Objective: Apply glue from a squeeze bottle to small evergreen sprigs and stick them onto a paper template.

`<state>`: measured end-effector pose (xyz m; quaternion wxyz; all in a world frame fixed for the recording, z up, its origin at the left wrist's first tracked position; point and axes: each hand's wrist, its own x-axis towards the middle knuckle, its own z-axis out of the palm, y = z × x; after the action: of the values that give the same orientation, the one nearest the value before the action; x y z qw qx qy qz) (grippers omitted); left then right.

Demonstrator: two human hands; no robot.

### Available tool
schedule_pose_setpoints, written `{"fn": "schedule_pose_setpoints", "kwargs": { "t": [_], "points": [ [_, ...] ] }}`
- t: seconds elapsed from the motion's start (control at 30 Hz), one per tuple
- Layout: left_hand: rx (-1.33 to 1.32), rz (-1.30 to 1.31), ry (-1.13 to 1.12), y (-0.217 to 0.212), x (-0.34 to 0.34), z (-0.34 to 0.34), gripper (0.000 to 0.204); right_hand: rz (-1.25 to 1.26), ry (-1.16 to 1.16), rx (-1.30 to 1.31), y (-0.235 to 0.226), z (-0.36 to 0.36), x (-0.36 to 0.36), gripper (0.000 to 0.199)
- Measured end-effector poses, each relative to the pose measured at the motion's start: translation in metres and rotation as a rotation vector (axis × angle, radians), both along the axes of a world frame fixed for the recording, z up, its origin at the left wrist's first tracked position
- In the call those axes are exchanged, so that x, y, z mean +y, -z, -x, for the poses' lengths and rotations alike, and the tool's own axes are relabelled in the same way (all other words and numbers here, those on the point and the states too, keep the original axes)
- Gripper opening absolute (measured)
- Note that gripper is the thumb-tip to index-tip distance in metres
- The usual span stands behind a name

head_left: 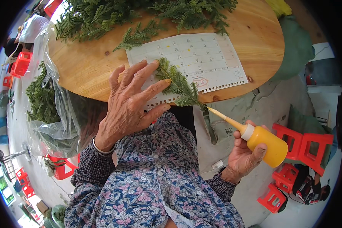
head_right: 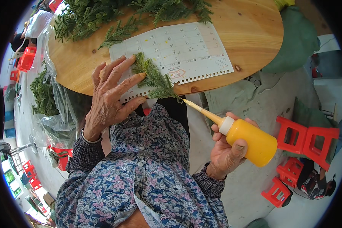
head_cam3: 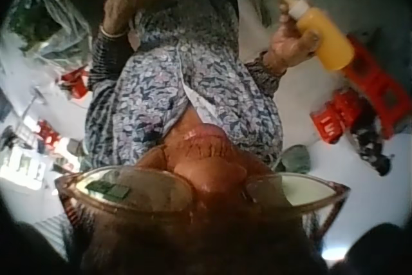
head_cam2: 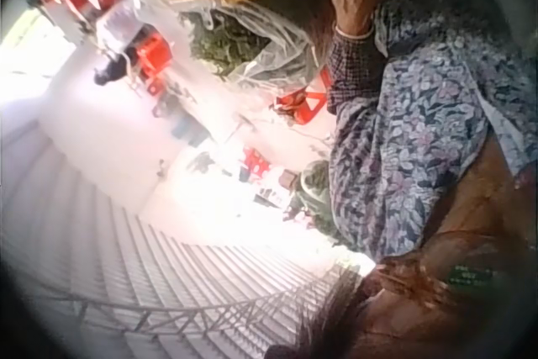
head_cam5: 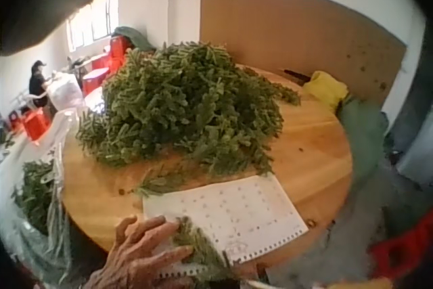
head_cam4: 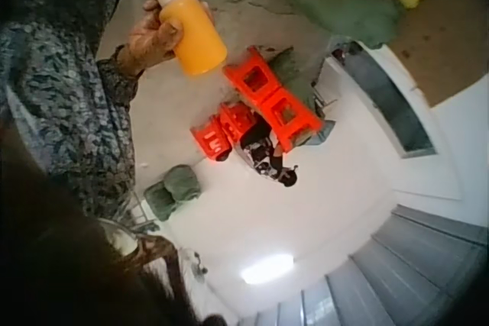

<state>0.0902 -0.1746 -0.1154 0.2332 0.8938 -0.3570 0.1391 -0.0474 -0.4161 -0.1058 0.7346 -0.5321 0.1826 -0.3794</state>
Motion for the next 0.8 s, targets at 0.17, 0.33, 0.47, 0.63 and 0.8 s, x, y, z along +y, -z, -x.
{"fn": "schedule_pose_setpoints", "kwargs": {
  "t": [0.17,0.33,0.47,0.63,0.8],
  "points": [
    [0.004,0.007,-0.001,0.0,0.0,0.001,0.041,0.001,-0.016,0.004,0.001,0.003,-0.001,0.062],
    [0.001,0.01,0.001,0.001,0.0,0.0,0.041,-0.016,-0.012,-0.005,0.002,0.006,-0.005,0.061],
    [-0.016,0.003,-0.006,-0.001,0.0,-0.003,0.041,-0.074,0.038,-0.063,0.006,0.005,-0.011,0.059],
    [0.11,0.222,0.052,0.001,-0.002,-0.011,0.046,-0.113,0.066,-0.146,0.01,-0.01,-0.027,0.055],
    [0.011,0.136,0.124,-0.006,-0.016,-0.02,0.053,-0.066,-0.026,-0.223,-0.004,-0.057,-0.025,0.052]
  ]
}}
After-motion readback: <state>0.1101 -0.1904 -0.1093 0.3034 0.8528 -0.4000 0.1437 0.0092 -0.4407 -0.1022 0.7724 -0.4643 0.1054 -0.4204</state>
